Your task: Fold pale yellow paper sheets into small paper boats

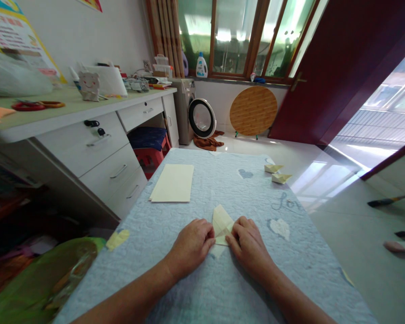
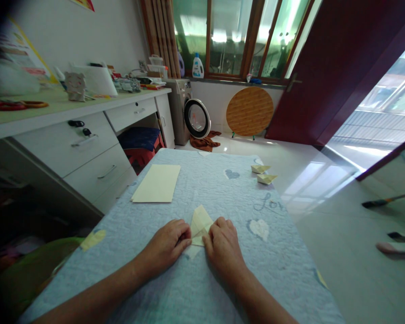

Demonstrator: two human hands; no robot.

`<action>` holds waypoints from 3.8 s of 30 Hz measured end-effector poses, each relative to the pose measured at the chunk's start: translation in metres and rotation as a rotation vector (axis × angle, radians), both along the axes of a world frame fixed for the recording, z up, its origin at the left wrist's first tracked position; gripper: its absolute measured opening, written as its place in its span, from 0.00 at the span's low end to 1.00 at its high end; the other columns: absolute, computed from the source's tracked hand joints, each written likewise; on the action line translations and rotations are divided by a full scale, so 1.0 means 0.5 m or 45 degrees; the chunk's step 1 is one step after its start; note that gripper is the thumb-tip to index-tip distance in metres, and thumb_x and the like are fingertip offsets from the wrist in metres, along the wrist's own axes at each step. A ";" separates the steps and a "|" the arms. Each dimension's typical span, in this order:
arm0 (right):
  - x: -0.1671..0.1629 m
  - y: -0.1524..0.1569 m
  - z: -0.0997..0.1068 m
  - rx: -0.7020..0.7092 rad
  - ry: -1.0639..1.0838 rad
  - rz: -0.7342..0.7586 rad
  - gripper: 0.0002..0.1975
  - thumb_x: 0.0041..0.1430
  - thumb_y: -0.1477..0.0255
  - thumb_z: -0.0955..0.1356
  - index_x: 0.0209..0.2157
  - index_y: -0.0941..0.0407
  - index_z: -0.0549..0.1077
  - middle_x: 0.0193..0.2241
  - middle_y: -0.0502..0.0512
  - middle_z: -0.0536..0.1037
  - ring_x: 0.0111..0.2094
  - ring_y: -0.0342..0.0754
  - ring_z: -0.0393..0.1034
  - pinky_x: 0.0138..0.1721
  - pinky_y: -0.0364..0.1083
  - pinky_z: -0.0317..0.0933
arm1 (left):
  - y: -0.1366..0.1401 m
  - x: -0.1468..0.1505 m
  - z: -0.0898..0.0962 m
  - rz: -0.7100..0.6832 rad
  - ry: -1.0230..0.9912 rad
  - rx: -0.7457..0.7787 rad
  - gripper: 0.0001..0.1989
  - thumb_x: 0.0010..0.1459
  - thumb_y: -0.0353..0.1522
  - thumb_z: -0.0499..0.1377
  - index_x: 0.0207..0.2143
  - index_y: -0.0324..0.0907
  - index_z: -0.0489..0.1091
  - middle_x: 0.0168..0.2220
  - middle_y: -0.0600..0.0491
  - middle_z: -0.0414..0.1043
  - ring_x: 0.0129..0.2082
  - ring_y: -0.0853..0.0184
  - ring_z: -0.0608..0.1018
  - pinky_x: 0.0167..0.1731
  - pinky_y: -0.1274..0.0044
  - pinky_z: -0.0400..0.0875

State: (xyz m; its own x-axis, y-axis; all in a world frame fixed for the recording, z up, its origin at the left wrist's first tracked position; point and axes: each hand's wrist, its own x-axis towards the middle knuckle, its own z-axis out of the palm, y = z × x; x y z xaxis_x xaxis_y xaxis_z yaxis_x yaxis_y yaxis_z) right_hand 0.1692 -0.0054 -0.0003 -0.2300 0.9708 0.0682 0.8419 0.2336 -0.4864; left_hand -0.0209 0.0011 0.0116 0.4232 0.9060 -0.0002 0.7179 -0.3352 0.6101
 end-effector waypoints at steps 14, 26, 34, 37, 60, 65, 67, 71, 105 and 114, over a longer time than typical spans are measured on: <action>-0.001 -0.003 0.001 0.020 0.023 -0.007 0.09 0.60 0.77 0.67 0.25 0.57 0.69 0.33 0.56 0.70 0.38 0.51 0.62 0.42 0.49 0.57 | -0.017 -0.001 -0.042 -0.100 0.131 0.521 0.11 0.62 0.27 0.59 0.45 0.47 0.76 0.54 0.48 0.70 0.51 0.53 0.70 0.49 0.58 0.69; -0.001 0.001 -0.006 0.024 0.011 -0.032 0.08 0.59 0.77 0.66 0.26 0.57 0.69 0.34 0.57 0.69 0.38 0.52 0.63 0.43 0.49 0.57 | -0.012 -0.009 -0.035 -0.378 0.068 0.615 0.09 0.65 0.28 0.56 0.45 0.41 0.74 0.47 0.49 0.77 0.48 0.61 0.78 0.50 0.69 0.75; -0.004 -0.003 -0.001 0.015 -0.063 -0.053 0.07 0.61 0.77 0.65 0.28 0.57 0.70 0.37 0.58 0.70 0.40 0.52 0.62 0.44 0.50 0.57 | -0.004 -0.017 -0.035 -0.404 0.046 0.639 0.10 0.67 0.29 0.53 0.43 0.41 0.74 0.48 0.49 0.78 0.49 0.62 0.79 0.52 0.71 0.74; -0.006 -0.004 0.002 0.011 -0.096 -0.066 0.06 0.61 0.77 0.65 0.29 0.57 0.70 0.38 0.58 0.70 0.40 0.53 0.62 0.44 0.50 0.57 | -0.004 -0.021 -0.036 -0.438 -0.009 0.679 0.11 0.68 0.29 0.52 0.42 0.41 0.75 0.46 0.50 0.79 0.48 0.64 0.80 0.53 0.71 0.73; -0.014 -0.022 0.019 0.085 -0.235 -0.042 0.07 0.59 0.66 0.68 0.34 0.55 0.69 0.38 0.59 0.69 0.41 0.56 0.61 0.44 0.53 0.55 | -0.017 -0.017 -0.031 -0.506 0.136 0.830 0.13 0.67 0.27 0.51 0.45 0.35 0.74 0.45 0.45 0.79 0.47 0.60 0.80 0.47 0.70 0.77; 0.003 -0.023 0.020 0.059 -0.222 -0.043 0.06 0.59 0.68 0.68 0.36 0.54 0.68 0.39 0.58 0.69 0.42 0.56 0.60 0.43 0.53 0.54 | -0.017 -0.017 -0.028 -0.503 0.122 0.800 0.13 0.68 0.27 0.50 0.44 0.37 0.74 0.45 0.47 0.79 0.48 0.61 0.80 0.49 0.70 0.76; 0.015 -0.021 0.017 0.055 -0.210 -0.042 0.07 0.58 0.69 0.68 0.39 0.54 0.68 0.40 0.57 0.69 0.42 0.56 0.61 0.44 0.54 0.53 | -0.017 -0.018 -0.028 -0.503 0.117 0.785 0.12 0.67 0.27 0.51 0.43 0.37 0.74 0.45 0.47 0.79 0.48 0.61 0.80 0.49 0.70 0.76; 0.047 -0.015 0.009 0.060 -0.185 -0.027 0.11 0.56 0.72 0.68 0.43 0.52 0.68 0.42 0.56 0.69 0.44 0.56 0.61 0.46 0.54 0.53 | -0.016 -0.023 -0.032 -0.500 0.114 0.732 0.13 0.67 0.26 0.50 0.44 0.40 0.74 0.47 0.48 0.79 0.50 0.62 0.79 0.50 0.70 0.76; -0.023 -0.016 0.010 0.022 0.040 0.239 0.05 0.59 0.80 0.66 0.34 0.56 0.67 0.36 0.54 0.71 0.40 0.51 0.62 0.44 0.49 0.57 | -0.001 -0.006 -0.022 -0.103 -0.238 0.113 0.19 0.55 0.22 0.57 0.49 0.43 0.67 0.40 0.52 0.71 0.43 0.62 0.72 0.47 0.69 0.67; -0.017 -0.016 0.005 0.020 0.067 0.268 0.06 0.60 0.81 0.64 0.35 0.56 0.66 0.37 0.56 0.71 0.40 0.51 0.62 0.43 0.50 0.57 | 0.000 0.003 -0.004 -0.010 -0.071 0.034 0.20 0.55 0.25 0.58 0.50 0.48 0.67 0.41 0.54 0.71 0.46 0.59 0.68 0.49 0.66 0.59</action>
